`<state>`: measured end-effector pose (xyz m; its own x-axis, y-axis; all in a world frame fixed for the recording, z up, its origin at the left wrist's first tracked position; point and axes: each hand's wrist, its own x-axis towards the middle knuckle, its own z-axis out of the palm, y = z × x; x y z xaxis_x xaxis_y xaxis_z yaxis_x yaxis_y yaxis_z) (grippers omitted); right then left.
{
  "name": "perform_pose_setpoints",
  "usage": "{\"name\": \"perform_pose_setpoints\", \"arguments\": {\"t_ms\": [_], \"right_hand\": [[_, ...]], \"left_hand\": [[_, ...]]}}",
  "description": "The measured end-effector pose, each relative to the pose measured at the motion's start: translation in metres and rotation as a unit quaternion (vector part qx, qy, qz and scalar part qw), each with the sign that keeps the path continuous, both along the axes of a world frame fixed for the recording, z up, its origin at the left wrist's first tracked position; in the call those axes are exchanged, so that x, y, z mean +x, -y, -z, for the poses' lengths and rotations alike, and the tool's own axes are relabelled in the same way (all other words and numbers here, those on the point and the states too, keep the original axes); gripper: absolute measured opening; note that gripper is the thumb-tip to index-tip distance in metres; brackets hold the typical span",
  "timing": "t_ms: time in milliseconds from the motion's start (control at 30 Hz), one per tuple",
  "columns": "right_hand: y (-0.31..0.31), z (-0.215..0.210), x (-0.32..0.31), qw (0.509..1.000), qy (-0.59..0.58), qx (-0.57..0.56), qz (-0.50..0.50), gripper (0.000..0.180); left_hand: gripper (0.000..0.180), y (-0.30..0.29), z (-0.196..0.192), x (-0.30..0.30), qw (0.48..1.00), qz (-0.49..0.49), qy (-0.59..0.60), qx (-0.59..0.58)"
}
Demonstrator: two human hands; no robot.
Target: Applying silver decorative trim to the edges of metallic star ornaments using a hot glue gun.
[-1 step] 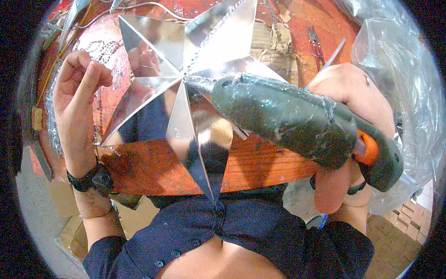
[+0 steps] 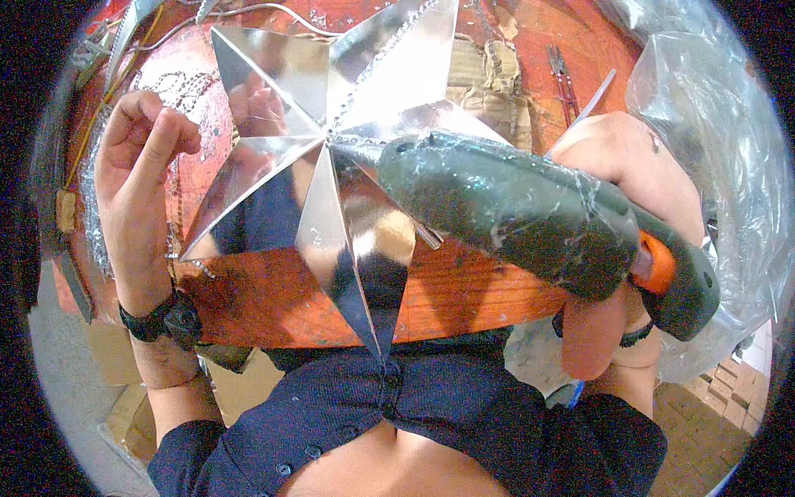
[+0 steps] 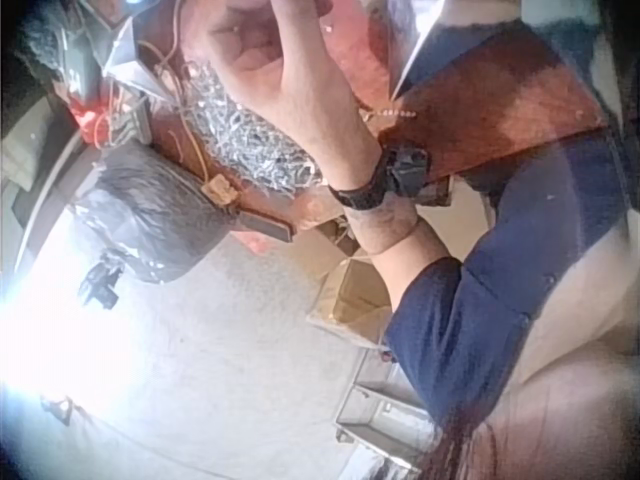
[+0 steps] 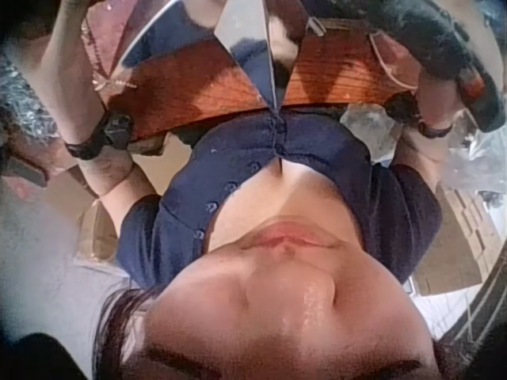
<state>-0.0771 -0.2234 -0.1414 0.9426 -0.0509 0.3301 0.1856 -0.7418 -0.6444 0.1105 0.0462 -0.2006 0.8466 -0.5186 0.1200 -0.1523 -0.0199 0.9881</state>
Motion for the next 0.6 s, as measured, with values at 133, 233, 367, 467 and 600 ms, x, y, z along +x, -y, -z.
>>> {"name": "perform_pose_setpoints", "arguments": {"t_ms": [133,233,367,467,600], "right_hand": [[-0.0031,0.0034,0.0008,1.000,0.021,-0.011,0.021,0.029],[-0.0051,0.0049,0.0019,0.999,0.022,0.001,0.041,0.030],[0.0008,0.0039,-0.0031,0.999,-0.013,0.002,0.050,0.032],[-0.0060,0.0002,-0.0015,0.999,0.016,-0.005,0.028,0.050],[0.0032,-0.0014,-0.0032,1.000,-0.003,-0.015,-0.015,0.045]], "left_hand": [[0.008,-0.0011,0.0036,0.0032,1.000,0.009,0.005,-0.003],[0.010,-0.0025,0.0046,0.0051,1.000,0.021,0.008,-0.010],[0.009,-0.0012,0.0022,0.0015,1.000,0.018,0.007,-0.008],[0.008,0.0030,0.0018,0.0009,1.000,0.014,-0.007,0.001],[0.008,0.0016,0.0013,-0.0009,1.000,0.016,0.001,0.006]]}}
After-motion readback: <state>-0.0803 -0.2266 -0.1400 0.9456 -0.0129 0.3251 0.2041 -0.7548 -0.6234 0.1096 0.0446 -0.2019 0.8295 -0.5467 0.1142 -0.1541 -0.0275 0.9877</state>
